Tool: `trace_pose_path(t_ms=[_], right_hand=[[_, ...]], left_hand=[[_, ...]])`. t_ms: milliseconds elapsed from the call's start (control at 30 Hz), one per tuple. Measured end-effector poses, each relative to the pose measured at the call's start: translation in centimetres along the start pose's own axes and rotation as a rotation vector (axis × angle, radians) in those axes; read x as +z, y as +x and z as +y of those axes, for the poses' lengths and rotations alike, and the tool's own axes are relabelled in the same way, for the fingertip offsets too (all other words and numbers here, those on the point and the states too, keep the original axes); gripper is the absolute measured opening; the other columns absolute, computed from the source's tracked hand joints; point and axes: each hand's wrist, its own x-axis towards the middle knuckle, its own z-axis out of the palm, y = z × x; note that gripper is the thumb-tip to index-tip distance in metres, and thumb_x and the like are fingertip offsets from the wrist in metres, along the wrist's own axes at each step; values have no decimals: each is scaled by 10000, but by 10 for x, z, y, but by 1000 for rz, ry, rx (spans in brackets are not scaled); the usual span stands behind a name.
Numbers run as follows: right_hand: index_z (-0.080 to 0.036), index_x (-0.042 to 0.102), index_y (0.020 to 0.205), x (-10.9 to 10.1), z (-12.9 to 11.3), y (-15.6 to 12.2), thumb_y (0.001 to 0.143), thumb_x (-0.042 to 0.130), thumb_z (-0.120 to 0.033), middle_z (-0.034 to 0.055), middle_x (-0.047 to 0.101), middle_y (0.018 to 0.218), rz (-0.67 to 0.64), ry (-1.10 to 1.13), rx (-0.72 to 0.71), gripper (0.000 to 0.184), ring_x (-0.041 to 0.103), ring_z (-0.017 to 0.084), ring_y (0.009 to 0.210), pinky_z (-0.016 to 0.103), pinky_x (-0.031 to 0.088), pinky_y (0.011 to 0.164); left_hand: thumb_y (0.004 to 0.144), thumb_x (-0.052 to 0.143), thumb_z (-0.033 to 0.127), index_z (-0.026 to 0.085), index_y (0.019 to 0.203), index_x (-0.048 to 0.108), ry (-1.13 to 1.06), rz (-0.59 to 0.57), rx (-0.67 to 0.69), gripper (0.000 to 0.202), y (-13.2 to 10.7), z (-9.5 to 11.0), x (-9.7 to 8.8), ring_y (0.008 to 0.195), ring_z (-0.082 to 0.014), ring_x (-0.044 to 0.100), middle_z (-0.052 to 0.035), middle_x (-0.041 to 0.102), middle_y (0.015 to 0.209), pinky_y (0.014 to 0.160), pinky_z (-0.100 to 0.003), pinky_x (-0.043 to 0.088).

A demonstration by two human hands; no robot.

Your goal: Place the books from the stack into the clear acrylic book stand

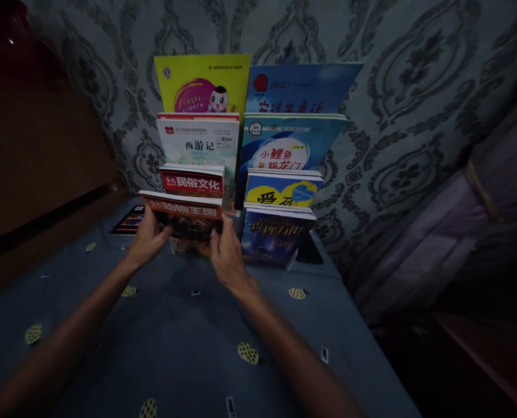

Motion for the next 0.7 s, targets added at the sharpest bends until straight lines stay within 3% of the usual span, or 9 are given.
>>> trace_pose_path(t_ms=[133, 233, 333, 500, 700], right_hand=[[-196, 412, 1291, 1, 5, 0, 995, 348, -271, 155, 630, 1201, -23, -5, 14, 312, 634, 283, 1107, 487, 565, 878], [-198, 415, 1293, 2, 7, -1, 994, 338, -271, 149, 631, 1182, -46, -35, 29, 317, 637, 273, 1087, 476, 559, 893], [-177, 423, 1282, 1, 9, -1, 989, 333, -250, 154, 605, 1173, -59, -110, 22, 316, 606, 268, 1098, 481, 528, 937], [-155, 507, 1124, 2, 15, -3, 940, 353, -193, 153, 551, 1058, -77, -323, 30, 243, 571, 284, 1012, 501, 523, 904], [-125, 461, 1228, 12, 23, -10, 936, 343, -169, 179, 565, 1109, -37, -389, 39, 318, 576, 298, 1066, 510, 527, 923]], left_hand=[[609, 679, 94, 171, 1232, 552, 195, -70, 91, 641, 1, -12, 0, 686, -196, 543, 20, 568, 755, 779, -291, 453], [625, 672, 123, 166, 1204, 548, 273, -69, 101, 594, 2, -18, 0, 600, -179, 494, 43, 492, 666, 740, -290, 444], [669, 644, 166, 145, 1204, 511, 436, -71, 132, 551, 0, -18, 0, 645, -202, 543, 27, 517, 700, 757, -317, 458], [832, 532, 225, 128, 1227, 410, 984, -83, 256, 425, -4, -17, 1, 896, -296, 663, -96, 639, 965, 754, -363, 515], [901, 484, 204, 117, 1379, 304, 1076, -80, 341, 517, -5, -22, 1, 1140, -319, 630, -184, 602, 1265, 839, -392, 542]])
